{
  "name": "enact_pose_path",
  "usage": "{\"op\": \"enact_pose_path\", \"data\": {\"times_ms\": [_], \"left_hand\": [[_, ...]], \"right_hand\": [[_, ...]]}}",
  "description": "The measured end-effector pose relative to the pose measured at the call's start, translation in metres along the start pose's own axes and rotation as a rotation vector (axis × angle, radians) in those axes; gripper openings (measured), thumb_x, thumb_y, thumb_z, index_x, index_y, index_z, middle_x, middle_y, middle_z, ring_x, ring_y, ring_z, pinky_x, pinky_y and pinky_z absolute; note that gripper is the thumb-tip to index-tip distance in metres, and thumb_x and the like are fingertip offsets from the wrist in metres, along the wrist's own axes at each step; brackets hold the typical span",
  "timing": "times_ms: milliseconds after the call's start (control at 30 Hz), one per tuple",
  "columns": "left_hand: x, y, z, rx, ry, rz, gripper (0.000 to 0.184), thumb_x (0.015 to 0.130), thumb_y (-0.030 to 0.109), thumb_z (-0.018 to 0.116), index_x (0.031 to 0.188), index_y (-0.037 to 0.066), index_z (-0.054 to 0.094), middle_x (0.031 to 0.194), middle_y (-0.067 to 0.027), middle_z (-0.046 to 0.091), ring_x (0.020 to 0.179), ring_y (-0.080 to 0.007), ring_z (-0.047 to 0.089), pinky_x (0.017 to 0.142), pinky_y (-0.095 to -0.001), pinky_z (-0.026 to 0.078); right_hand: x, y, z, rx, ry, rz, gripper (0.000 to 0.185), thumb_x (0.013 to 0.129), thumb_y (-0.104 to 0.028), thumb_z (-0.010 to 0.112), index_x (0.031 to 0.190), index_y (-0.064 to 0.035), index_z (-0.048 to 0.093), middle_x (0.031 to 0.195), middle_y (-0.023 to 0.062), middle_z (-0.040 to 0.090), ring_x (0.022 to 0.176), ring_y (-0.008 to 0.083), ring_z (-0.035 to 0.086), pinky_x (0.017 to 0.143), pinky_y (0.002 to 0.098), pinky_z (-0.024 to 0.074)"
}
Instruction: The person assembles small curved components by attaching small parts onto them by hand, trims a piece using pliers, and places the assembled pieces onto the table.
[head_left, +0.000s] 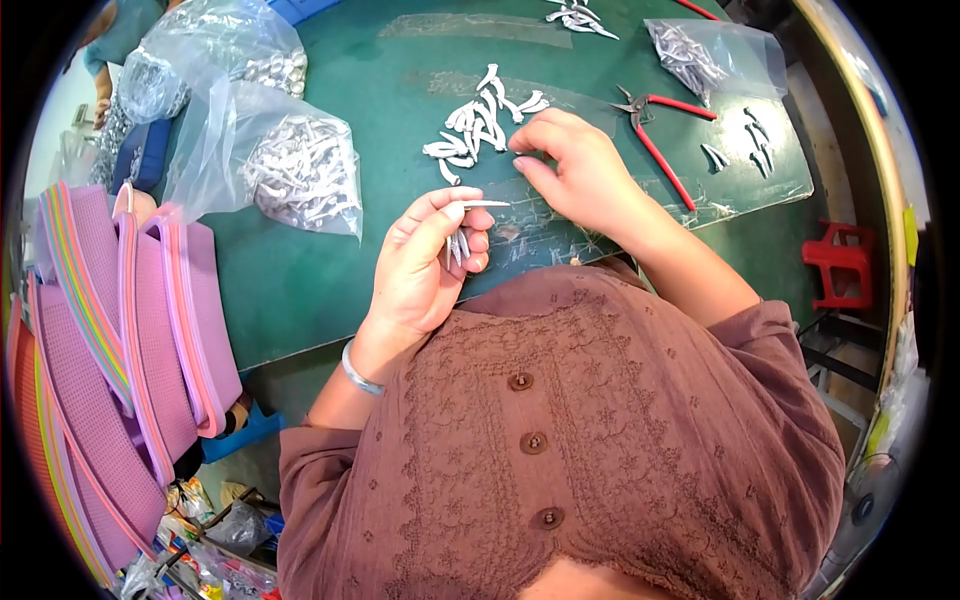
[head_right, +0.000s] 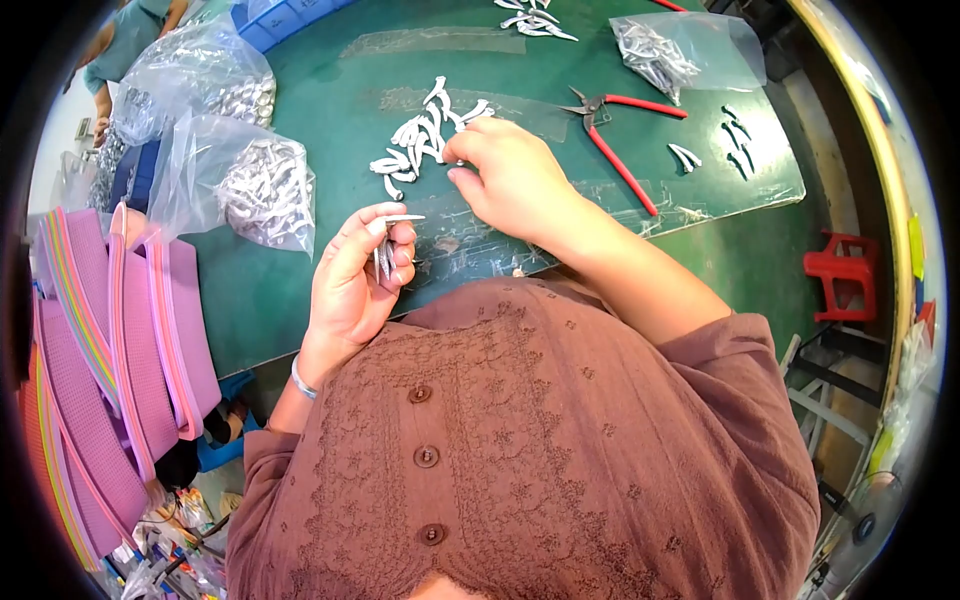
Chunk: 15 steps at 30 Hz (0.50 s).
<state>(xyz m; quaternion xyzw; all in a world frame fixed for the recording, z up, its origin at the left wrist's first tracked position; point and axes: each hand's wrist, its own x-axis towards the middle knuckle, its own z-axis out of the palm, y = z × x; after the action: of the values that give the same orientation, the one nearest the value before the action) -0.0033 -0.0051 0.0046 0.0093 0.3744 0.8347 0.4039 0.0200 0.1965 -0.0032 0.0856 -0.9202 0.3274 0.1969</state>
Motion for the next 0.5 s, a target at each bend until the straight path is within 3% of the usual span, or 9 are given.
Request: {"op": "enact_pose_path", "data": {"times_ms": [200,500], "left_hand": [[-0.002,-0.004,0.001,0.092,0.001,0.089,0.025,0.085,0.005,0.051,0.110,0.000,0.053,0.091,-0.0086,0.059,0.072,-0.0109,0.051,0.061,-0.0227,0.043],[-0.004,-0.005,-0.001,0.143,-0.008,0.107,0.025,0.084,0.004,0.054,0.108,0.000,0.054,0.090,-0.0077,0.059,0.073,-0.0102,0.052,0.062,-0.0229,0.044]], "right_hand": [[0.014,0.003,0.010,-0.297,-0.038,-0.067,0.020,0.069,-0.010,0.064,0.088,-0.0042,0.060,0.082,0.0092,0.053,0.081,0.0279,0.052,0.073,0.0364,0.0424],[0.027,0.012,0.004,-0.284,-0.201,-0.140,0.015,0.071,-0.012,0.062,0.086,-0.0085,0.065,0.085,0.0072,0.053,0.087,0.0256,0.050,0.075,0.0356,0.0411]]}}
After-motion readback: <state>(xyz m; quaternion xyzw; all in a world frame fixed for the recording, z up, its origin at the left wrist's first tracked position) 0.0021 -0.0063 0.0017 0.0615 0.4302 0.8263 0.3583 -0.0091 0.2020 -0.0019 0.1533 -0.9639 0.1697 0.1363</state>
